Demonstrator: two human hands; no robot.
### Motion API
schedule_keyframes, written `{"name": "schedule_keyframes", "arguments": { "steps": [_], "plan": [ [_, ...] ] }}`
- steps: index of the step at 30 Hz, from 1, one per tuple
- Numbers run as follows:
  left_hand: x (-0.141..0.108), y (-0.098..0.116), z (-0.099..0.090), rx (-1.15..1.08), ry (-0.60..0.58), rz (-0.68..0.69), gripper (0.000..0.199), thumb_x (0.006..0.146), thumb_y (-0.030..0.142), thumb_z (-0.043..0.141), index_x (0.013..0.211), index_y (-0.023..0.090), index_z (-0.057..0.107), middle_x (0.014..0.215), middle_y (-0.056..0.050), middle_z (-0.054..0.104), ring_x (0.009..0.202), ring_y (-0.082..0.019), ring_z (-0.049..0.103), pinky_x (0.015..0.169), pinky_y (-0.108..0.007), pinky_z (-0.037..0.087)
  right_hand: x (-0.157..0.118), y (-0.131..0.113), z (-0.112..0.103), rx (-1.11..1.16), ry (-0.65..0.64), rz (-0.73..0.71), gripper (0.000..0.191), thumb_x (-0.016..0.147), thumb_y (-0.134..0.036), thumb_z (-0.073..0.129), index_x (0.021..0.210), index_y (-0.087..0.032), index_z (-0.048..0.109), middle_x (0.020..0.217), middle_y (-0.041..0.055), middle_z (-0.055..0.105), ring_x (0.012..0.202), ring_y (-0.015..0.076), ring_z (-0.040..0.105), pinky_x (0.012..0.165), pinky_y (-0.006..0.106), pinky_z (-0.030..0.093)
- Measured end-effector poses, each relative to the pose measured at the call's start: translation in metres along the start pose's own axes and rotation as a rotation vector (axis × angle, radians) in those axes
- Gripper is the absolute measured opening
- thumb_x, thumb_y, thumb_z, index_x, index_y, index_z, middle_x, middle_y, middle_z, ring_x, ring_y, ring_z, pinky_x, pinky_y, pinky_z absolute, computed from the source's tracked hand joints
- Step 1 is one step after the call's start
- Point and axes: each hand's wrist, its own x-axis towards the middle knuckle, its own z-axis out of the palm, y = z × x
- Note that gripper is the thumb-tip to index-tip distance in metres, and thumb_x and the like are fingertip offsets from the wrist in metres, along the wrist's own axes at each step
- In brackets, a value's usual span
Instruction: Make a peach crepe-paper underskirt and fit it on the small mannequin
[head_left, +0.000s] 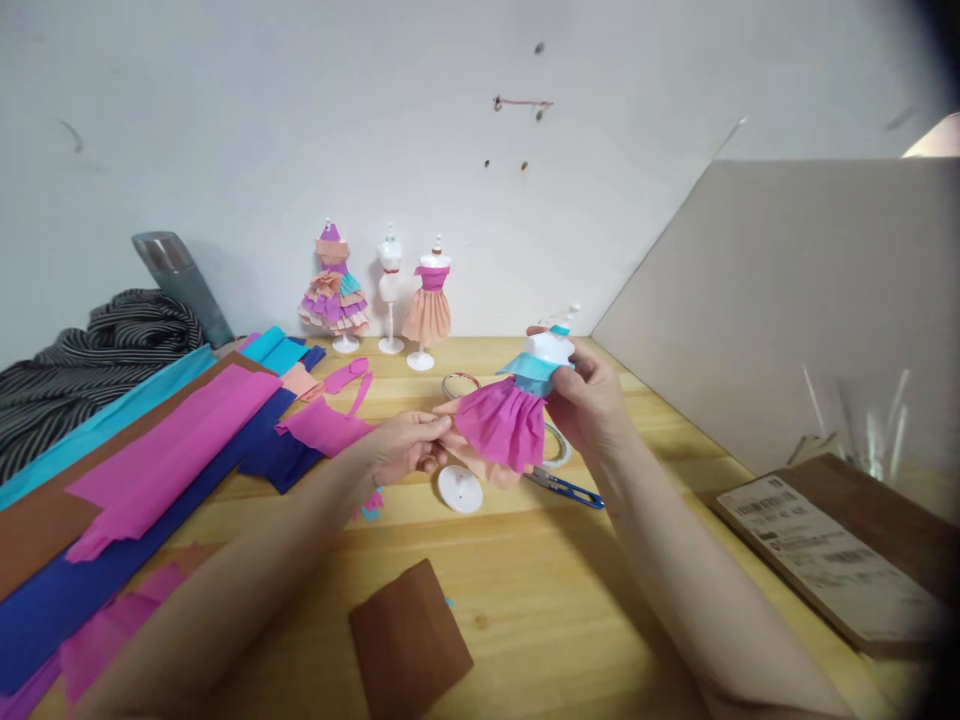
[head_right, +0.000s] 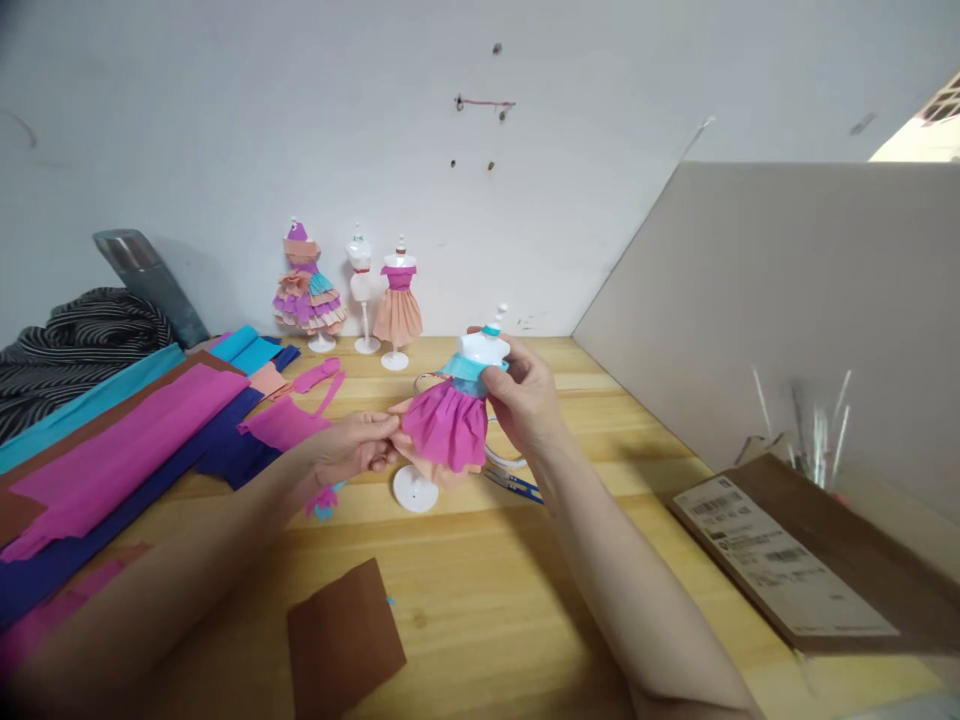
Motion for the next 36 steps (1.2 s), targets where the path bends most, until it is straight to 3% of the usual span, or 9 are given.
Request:
{"name": "schedule_keyframes", "arguments": {
  "steps": [5, 11, 13, 16, 19, 23, 26, 32, 36],
  "plan": [
    [0.001, -0.006, 0.010, -0.108, 0.075, 0.051, 0.040, 0.066, 0.049, 0.079, 0.077, 0.013, 0.065, 0.065, -0.002, 0.058, 0.052, -0.008, 0.050, 0.045, -0.019, 0.031, -0.003, -0.001, -0.004, -0.074, 0.018, -0.033, 0.067, 0.052, -0.066, 0.078, 0.105, -0.027, 0.067, 0.085, 0.0062, 0.067, 0.069, 0.0224, 0.063, 0.066, 0.038, 0.053],
    [-0.006, -0.010, 0.025, -0.200, 0.189, 0.118, 0.038, 0.069, 0.046, 0.078, 0.079, 0.013, 0.061, 0.070, -0.001, 0.058, 0.053, -0.007, 0.048, 0.046, -0.019, 0.031, -0.003, 0.000, -0.010, -0.033, 0.043, -0.090, 0.062, 0.054, -0.067, 0.078, 0.103, -0.032, 0.066, 0.082, 0.0038, 0.063, 0.071, 0.0219, 0.062, 0.069, 0.039, 0.052],
    [-0.009, -0.010, 0.031, -0.283, 0.239, 0.114, 0.039, 0.076, 0.051, 0.071, 0.082, 0.014, 0.061, 0.075, -0.002, 0.060, 0.055, -0.008, 0.050, 0.045, -0.020, 0.031, -0.003, -0.001, -0.010, -0.032, 0.046, -0.093, 0.060, 0.055, -0.066, 0.078, 0.103, -0.033, 0.066, 0.083, 0.0040, 0.063, 0.072, 0.0223, 0.062, 0.069, 0.040, 0.053],
    [-0.011, -0.010, 0.039, -0.439, 0.352, -0.014, 0.047, 0.089, 0.059, 0.046, 0.077, 0.014, 0.058, 0.069, -0.003, 0.058, 0.051, -0.011, 0.051, 0.042, -0.023, 0.031, -0.002, 0.000, -0.012, -0.038, 0.044, -0.098, 0.053, 0.060, -0.065, 0.076, 0.101, -0.033, 0.067, 0.086, 0.0040, 0.063, 0.073, 0.0221, 0.061, 0.070, 0.040, 0.052],
    [-0.013, -0.012, 0.045, -0.513, 0.422, -0.050, 0.051, 0.094, 0.056, 0.033, 0.076, 0.015, 0.056, 0.065, -0.002, 0.056, 0.047, -0.011, 0.051, 0.042, -0.023, 0.031, -0.002, 0.003, -0.016, 0.045, 0.101, -0.072, 0.051, 0.056, -0.062, 0.080, 0.097, -0.033, 0.070, 0.086, 0.0026, 0.061, 0.072, 0.0203, 0.060, 0.070, 0.038, 0.052],
    [-0.013, -0.014, 0.046, -0.518, 0.392, 0.040, 0.035, 0.083, 0.049, 0.060, 0.088, 0.014, 0.060, 0.080, -0.003, 0.062, 0.050, -0.008, 0.052, 0.042, -0.021, 0.031, 0.000, 0.007, -0.018, 0.184, 0.154, 0.001, 0.057, 0.049, -0.057, 0.086, 0.096, -0.029, 0.072, 0.083, 0.0015, 0.059, 0.074, 0.0183, 0.060, 0.070, 0.034, 0.053],
    [-0.012, -0.014, 0.045, -0.433, 0.303, 0.077, 0.040, 0.069, 0.047, 0.075, 0.084, 0.013, 0.061, 0.073, -0.002, 0.062, 0.049, -0.007, 0.050, 0.042, -0.020, 0.029, 0.001, 0.010, -0.015, 0.255, 0.210, -0.017, 0.065, 0.042, -0.059, 0.087, 0.095, -0.026, 0.071, 0.077, -0.0015, 0.057, 0.070, 0.0156, 0.058, 0.066, 0.031, 0.052],
    [-0.012, -0.018, 0.047, -0.344, 0.317, 0.041, 0.038, 0.057, 0.039, 0.082, 0.069, 0.015, 0.055, 0.054, 0.005, 0.052, 0.044, -0.006, 0.048, 0.041, -0.019, 0.026, 0.000, 0.010, -0.009, 0.298, 0.236, 0.019, 0.065, 0.037, -0.054, 0.090, 0.092, -0.025, 0.069, 0.073, -0.0049, 0.053, 0.064, 0.0117, 0.053, 0.061, 0.026, 0.050],
    [-0.016, -0.015, 0.052, -0.367, 0.276, 0.021, 0.042, 0.056, 0.040, 0.083, 0.073, 0.017, 0.052, 0.056, 0.006, 0.053, 0.042, -0.005, 0.046, 0.039, -0.018, 0.025, 0.001, 0.008, -0.008, 0.236, 0.286, 0.006, 0.067, 0.034, -0.057, 0.089, 0.091, -0.027, 0.070, 0.072, -0.0047, 0.053, 0.065, 0.0133, 0.053, 0.059, 0.027, 0.049]
  ]
}}
